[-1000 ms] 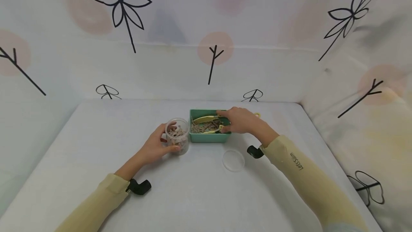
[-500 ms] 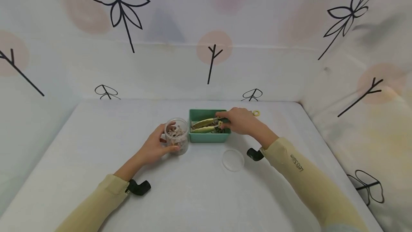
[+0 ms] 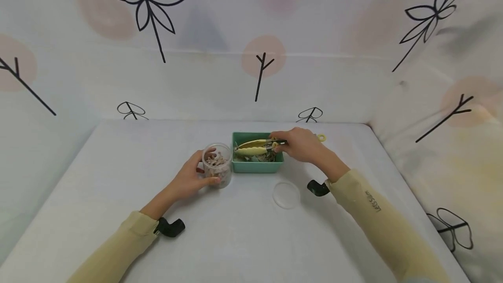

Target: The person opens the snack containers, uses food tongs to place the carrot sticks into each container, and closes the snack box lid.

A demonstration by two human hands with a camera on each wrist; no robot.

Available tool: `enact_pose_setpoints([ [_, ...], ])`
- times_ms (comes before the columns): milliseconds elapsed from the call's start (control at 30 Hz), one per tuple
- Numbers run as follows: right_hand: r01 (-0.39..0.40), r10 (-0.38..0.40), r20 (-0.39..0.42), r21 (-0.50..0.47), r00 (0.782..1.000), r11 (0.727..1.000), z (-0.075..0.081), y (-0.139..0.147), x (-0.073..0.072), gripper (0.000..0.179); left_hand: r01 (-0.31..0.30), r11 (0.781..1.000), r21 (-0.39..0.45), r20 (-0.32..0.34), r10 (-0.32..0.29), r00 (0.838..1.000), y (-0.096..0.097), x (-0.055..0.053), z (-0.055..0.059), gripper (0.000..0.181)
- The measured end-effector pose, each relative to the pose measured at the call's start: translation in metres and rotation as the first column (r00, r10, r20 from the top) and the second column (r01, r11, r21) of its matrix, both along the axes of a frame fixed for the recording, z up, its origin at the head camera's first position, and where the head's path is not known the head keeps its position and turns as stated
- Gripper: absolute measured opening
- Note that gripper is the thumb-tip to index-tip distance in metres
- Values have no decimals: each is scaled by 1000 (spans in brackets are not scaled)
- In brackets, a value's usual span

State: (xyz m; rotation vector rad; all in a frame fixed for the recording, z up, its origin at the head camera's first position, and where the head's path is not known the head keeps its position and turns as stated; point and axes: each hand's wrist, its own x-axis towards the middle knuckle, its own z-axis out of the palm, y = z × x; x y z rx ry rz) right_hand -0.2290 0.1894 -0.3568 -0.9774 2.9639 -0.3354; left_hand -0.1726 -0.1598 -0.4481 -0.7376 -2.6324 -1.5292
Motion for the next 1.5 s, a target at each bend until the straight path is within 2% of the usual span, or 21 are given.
enact_pose_setpoints([
  [167,15,-15,0,-43,1000,999,9,11,3,44,-1,1000,4,19,1,1000,1,0,1,82],
  [333,28,-28,-1,-100,1000,995,11,22,6,41,-5,1000,5,23,5,1000,2,1,1,84],
  [467,32,-29,31,-105,999,994,9,26,7,43,-13,1000,-11,24,13,1000,2,0,0,82],
  [733,37,-33,42,-87,999,995,7,32,7,44,-7,1000,-8,21,7,1000,2,1,-1,79],
  [967,48,-47,15,-90,999,995,18,35,9,42,14,1000,-13,8,-14,1000,5,-2,1,80],
  [1200,72,-72,0,-118,997,990,32,36,15,45,3,1000,-20,26,-3,1000,4,-2,3,80],
  [1500,53,-52,13,-216,999,975,46,32,19,44,-2,1000,-23,28,2,1000,0,1,3,78],
])
